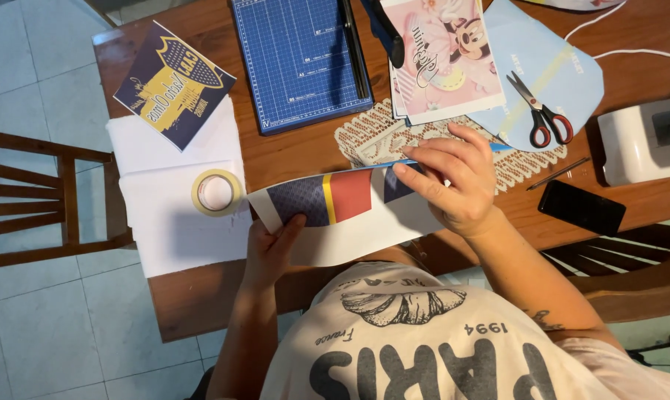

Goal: The person uses scissors to cut a printed sheet featuring cartoon characters into a rounded shape. They then sort through a stack of patterned papers and use a paper trimmer to cut a sheet with a striped design into smaller pieces.

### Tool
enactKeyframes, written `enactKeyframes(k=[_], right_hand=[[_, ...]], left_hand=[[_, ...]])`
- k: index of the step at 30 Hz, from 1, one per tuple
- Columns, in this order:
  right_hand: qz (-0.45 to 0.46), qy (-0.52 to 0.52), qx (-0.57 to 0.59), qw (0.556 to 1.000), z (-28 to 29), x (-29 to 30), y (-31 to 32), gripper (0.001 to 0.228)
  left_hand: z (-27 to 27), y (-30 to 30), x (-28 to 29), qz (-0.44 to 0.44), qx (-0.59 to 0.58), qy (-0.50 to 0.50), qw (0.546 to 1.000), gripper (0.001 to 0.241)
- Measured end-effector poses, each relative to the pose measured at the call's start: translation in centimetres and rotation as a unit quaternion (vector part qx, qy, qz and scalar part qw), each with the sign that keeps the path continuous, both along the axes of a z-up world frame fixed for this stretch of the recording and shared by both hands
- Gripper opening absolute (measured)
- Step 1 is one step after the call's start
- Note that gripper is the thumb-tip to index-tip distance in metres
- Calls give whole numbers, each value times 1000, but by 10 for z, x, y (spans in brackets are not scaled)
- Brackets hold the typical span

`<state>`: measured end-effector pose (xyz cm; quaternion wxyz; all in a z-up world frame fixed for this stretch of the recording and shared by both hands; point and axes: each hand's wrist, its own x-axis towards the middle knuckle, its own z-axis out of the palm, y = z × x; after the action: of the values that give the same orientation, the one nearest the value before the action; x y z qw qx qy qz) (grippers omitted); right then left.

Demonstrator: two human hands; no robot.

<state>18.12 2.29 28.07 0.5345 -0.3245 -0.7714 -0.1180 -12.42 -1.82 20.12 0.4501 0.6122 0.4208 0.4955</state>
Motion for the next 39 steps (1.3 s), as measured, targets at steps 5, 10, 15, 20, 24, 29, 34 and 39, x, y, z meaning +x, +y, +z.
enactKeyframes(k=[5, 10, 15, 20, 24, 29, 34, 39], right_hand=[[13, 1, 1, 1000, 7, -3, 2, 28], [15, 1, 2, 1000, 8, -3, 3, 30], [18, 9, -4, 1000, 5, -3, 5, 29], [18, 10, -24, 1000, 6, -4, 6, 27], [-25, 9, -33, 999, -19, 11, 15, 14], [-81, 211, -353, 908, -56, 35, 16, 88], [-12, 359, -658, 662, -108, 34, 21, 33], [-14, 389, -708, 589, -161, 25, 50, 31]], left_hand=[[5, -1, 4, -10, -4, -15, 1000, 28], [9, 1, 5, -12, -2, -19, 1000, 25], [1, 0, 4, -14, -16, -31, 999, 23], [4, 1, 7, -11, -30, -34, 999, 21], [-3, 0, 3, -4, -21, -21, 1000, 19], [16, 6, 0, 65, -162, -7, 985, 23], [-48, 15, -11, 84, -336, -8, 938, 24], [-65, 47, -12, 113, -456, 97, 878, 38]])
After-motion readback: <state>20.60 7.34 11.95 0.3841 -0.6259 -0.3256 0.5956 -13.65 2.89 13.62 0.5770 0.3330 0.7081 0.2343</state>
